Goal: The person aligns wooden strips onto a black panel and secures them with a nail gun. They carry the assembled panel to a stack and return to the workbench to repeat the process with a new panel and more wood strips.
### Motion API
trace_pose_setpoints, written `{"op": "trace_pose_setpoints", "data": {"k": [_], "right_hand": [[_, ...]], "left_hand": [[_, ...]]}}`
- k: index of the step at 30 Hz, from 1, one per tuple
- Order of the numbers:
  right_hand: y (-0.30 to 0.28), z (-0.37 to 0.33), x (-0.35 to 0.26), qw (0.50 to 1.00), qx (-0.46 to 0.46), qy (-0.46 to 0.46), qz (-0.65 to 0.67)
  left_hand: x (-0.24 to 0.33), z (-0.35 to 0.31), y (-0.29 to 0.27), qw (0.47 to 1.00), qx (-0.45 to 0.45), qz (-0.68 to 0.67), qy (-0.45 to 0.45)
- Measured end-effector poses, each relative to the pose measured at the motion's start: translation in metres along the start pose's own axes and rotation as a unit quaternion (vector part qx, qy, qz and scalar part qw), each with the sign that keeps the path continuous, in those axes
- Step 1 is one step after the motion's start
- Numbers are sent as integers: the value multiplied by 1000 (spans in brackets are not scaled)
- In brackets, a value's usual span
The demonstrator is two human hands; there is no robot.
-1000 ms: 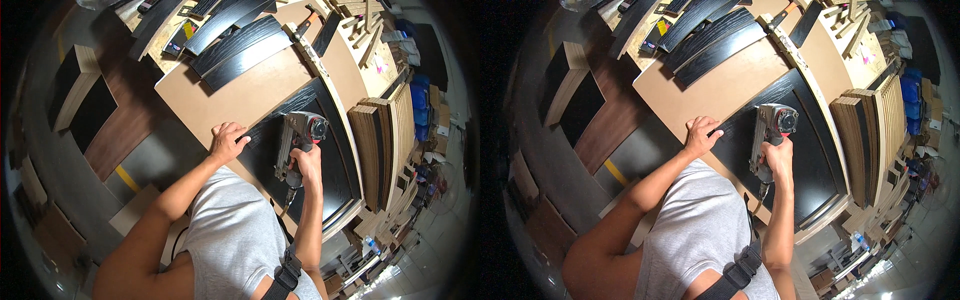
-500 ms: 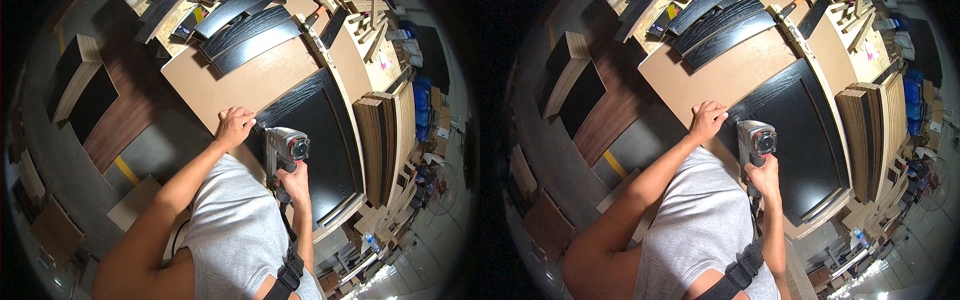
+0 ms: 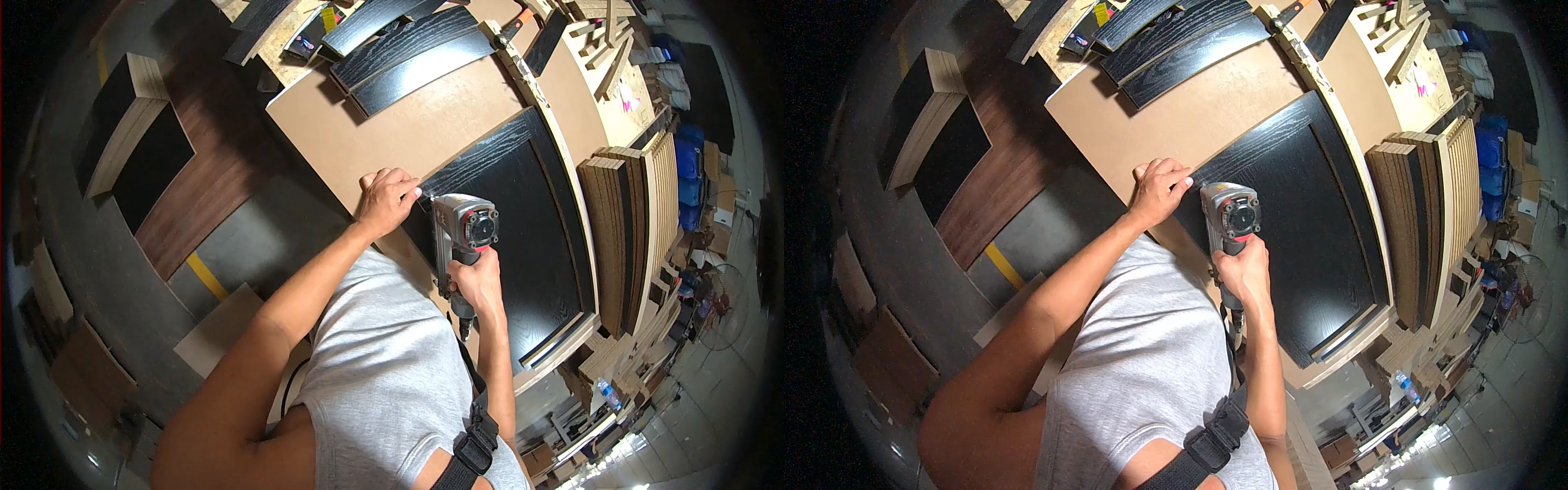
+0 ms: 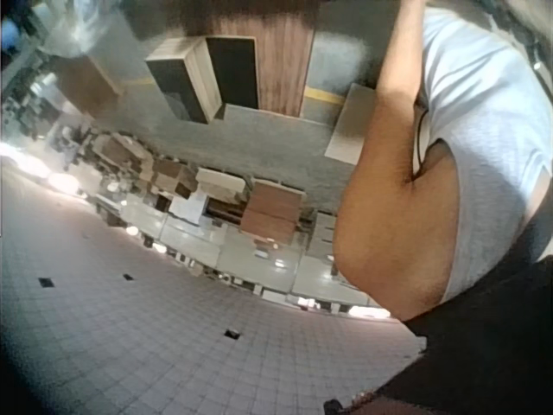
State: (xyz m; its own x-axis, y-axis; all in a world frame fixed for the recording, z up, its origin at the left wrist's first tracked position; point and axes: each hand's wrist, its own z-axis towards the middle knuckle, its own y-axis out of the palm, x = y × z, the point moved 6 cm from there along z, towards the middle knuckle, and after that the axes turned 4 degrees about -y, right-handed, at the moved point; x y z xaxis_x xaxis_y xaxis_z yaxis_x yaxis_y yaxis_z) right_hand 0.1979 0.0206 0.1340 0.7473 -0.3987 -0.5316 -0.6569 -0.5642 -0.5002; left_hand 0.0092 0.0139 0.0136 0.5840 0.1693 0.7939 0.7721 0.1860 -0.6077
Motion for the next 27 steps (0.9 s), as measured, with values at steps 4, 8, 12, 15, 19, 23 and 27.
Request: {"op": "trace_pose_setpoints", "data": {"k": [4, 8, 12, 15, 19, 23, 27], "right_hand": [[-2, 0, -4, 999, 5, 40, -17], [-1, -8, 16, 1000, 7, -6, -9], [-11, -37, 59, 998, 49, 29, 17], [-24, -64, 107, 993, 102, 40, 44], [-48, -106, 160, 973, 157, 103, 137], [-71, -147, 238, 931, 270, 55, 240], [-106, -205, 305, 876, 369, 79, 302]], "left_hand": [[0, 0, 0, 1000, 11, 1, 15], [-2, 1, 4, 1000, 5, 4, 2], [6, 2, 2, 1000, 13, -3, -10], [14, 2, 1, 999, 45, 31, 2], [11, 7, 18, 998, 46, 26, -40], [-4, 4, 27, 996, 77, 34, -23], [-14, 3, 27, 997, 53, 47, -35]]}}
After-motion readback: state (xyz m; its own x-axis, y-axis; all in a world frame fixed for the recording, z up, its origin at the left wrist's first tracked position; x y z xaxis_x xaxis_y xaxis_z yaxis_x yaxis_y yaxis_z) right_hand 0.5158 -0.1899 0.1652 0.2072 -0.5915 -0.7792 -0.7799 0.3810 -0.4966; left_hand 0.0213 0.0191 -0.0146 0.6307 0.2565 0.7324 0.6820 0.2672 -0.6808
